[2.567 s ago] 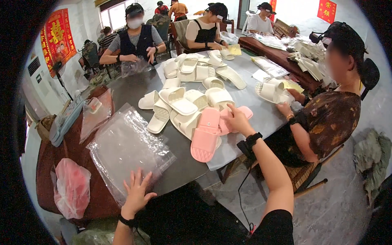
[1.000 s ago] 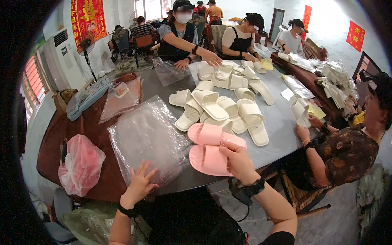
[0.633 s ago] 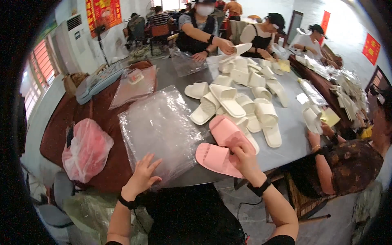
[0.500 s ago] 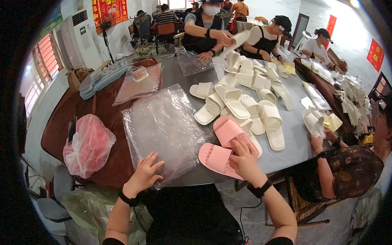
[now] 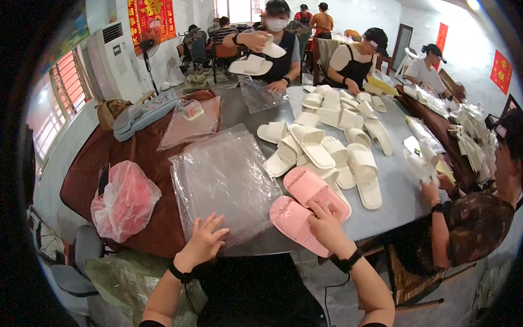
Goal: Packing pairs of slippers into plastic bags and placing them into a larger transport sack.
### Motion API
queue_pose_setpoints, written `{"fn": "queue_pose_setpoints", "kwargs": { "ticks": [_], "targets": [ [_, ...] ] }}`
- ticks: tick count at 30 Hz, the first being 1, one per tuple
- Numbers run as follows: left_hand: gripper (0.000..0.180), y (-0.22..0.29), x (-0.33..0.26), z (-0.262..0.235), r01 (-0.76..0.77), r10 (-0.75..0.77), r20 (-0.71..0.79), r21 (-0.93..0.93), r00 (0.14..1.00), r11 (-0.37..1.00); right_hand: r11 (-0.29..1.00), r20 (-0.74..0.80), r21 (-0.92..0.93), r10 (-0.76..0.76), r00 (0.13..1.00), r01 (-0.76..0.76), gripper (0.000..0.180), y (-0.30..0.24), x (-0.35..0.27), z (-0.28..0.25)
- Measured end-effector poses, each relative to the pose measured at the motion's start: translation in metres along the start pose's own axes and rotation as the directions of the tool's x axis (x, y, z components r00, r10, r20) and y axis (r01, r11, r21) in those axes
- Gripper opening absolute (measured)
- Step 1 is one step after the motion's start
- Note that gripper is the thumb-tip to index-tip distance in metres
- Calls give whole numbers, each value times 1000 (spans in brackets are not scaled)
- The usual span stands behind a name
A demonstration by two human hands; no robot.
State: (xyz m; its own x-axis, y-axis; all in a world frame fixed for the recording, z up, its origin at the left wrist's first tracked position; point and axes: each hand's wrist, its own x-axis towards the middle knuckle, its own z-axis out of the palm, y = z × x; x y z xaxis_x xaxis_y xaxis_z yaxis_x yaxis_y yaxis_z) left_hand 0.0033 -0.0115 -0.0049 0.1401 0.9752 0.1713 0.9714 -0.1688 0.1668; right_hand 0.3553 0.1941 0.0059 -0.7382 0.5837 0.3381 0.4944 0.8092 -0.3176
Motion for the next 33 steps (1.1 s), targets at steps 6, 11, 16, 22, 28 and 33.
{"fn": "queue_pose_setpoints", "kwargs": {
  "ticks": [6, 11, 16, 22, 28, 33],
  "targets": [
    [70, 28, -5, -28, 100, -97, 34, -94, 995, 991, 987, 64, -146, -58, 996, 66, 26, 13, 10, 24],
    [67, 26, -36, -28, 51, -62, 113, 97, 992, 994, 998, -77, -37, 44, 996, -47, 28, 14, -4, 23],
    [49, 13, -52, -40, 115, -115, -9, -44, 993, 992, 907, -242, 419, 154, 958, -40, 42, -12, -12, -29],
    [32, 4, -54, -36, 146, -145, -168, -1, 975, 989, 677, -276, 732, 400, 874, -79, 43, -27, -32, -44],
    [29, 12, -22, -35, 14, -8, -220, 23, 975, 1000, 753, -274, 655, 313, 909, -61, 41, -40, -37, -49],
    [25, 18, -8, -44, 129, -142, -151, -92, 978, 987, 695, -289, 718, 326, 900, -21, 37, -50, -45, -48]
  ]
}}
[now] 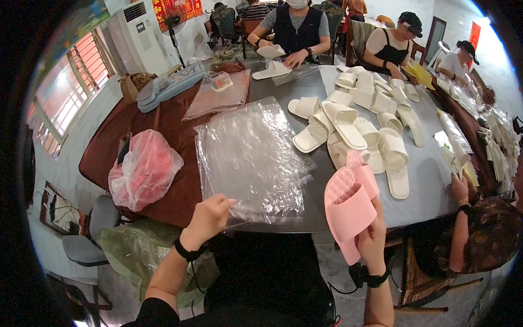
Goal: Packing pairs of slippers into plastic bags and placing them into a larger transport sack.
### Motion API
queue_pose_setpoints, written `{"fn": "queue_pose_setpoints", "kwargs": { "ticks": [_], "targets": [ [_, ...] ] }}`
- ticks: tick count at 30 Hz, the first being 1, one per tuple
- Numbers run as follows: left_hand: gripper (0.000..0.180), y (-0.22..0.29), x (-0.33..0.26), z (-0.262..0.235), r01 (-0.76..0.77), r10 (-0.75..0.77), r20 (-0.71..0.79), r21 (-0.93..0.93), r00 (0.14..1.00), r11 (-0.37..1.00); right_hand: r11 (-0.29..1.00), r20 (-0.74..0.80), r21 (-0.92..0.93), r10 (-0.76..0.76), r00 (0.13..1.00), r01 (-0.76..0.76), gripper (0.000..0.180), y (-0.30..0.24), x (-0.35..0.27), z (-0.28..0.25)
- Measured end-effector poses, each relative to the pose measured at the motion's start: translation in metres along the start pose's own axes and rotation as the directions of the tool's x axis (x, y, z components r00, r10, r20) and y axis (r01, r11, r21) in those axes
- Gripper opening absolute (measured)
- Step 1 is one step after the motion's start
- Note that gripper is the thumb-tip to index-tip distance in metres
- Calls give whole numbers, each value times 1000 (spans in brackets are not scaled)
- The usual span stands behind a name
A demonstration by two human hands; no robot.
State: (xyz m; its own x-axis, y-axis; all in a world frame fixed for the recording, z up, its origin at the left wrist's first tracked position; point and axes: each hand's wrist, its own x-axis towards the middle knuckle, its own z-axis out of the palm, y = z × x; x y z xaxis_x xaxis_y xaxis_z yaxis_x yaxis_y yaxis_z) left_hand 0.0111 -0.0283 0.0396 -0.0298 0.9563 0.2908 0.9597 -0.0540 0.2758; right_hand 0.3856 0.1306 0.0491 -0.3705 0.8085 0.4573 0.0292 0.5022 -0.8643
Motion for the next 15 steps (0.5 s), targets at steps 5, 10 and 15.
{"fn": "queue_pose_setpoints", "kwargs": {
  "ticks": [5, 10, 15],
  "targets": [
    [13, -4, 3, -23, 69, -309, -391, -520, 867, 851, 999, -44, 39, 12, 999, -11, 36, 2, -10, -2],
    [10, 1, -8, -35, -185, -724, -88, -981, 684, -56, 1000, -7, 4, -31, 999, 31, 36, 13, -9, 7],
    [12, 14, -12, 2, -49, -729, 209, -948, 652, -316, 988, 160, -85, -113, 981, 128, 39, -9, 23, 42]
  ]
}}
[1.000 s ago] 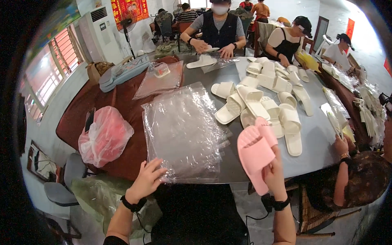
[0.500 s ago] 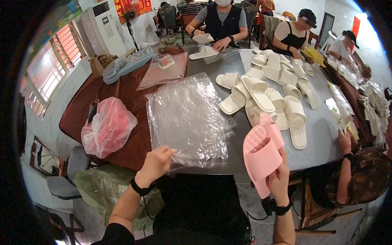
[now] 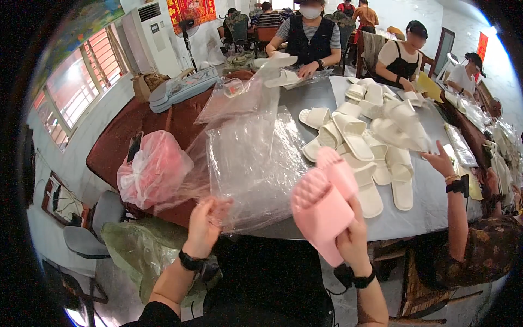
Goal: Packing pairs of slippers into plastic bags and placing them into a larger transport sack.
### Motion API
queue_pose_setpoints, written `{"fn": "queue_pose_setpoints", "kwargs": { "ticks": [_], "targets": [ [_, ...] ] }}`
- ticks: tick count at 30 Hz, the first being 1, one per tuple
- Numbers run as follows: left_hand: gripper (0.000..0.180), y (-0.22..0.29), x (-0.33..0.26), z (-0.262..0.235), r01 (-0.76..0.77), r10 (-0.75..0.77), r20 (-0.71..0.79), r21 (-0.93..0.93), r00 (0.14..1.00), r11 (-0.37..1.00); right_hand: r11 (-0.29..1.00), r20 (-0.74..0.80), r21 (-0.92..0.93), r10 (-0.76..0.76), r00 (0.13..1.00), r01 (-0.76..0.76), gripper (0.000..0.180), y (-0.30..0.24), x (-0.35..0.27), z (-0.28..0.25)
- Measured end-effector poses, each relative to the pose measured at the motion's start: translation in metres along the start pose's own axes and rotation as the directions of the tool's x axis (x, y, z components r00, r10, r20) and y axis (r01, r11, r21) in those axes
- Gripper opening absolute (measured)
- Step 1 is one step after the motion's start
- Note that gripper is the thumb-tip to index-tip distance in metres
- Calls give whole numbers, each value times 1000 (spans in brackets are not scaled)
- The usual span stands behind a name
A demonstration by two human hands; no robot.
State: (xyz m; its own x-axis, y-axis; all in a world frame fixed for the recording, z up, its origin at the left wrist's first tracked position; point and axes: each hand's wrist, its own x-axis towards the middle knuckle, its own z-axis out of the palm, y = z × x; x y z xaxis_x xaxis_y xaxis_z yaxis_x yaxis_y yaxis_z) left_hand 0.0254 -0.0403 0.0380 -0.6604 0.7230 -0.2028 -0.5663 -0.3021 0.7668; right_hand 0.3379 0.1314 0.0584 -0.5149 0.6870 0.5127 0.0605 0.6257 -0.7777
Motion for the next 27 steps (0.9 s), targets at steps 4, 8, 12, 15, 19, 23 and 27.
{"fn": "queue_pose_setpoints", "kwargs": {
  "ticks": [4, 8, 12, 15, 19, 23, 27],
  "targets": [
    [16, -35, 3, 0, 201, -196, 44, -194, 980, 960, 987, 74, -80, -131, 989, 137, 44, 0, 39, 30],
    [16, -54, -7, 18, 306, -277, 136, -296, 951, 905, 958, 244, -111, -231, 942, 264, 51, -1, 77, 57],
    [39, -47, -22, 28, 658, -580, 498, 25, 644, 752, 944, 374, -130, -238, 896, 305, 52, 25, 83, 77],
    [38, -31, -24, 13, 162, -827, 387, 860, 409, 483, 932, 476, -196, -182, 860, 306, 39, 44, 81, 86],
    [33, 0, -12, 12, -465, -541, 568, 822, 621, 330, 929, 589, -271, -48, 807, 253, 24, 87, 66, 95],
    [48, -7, -1, 4, -54, -488, 507, 730, 710, 681, 933, 611, -276, -15, 792, 231, 26, 94, 59, 100],
    [52, -25, -17, 16, 76, -504, 425, 703, 752, 707, 968, 538, -226, 32, 843, 108, 33, 101, 53, 94]
  ]
}}
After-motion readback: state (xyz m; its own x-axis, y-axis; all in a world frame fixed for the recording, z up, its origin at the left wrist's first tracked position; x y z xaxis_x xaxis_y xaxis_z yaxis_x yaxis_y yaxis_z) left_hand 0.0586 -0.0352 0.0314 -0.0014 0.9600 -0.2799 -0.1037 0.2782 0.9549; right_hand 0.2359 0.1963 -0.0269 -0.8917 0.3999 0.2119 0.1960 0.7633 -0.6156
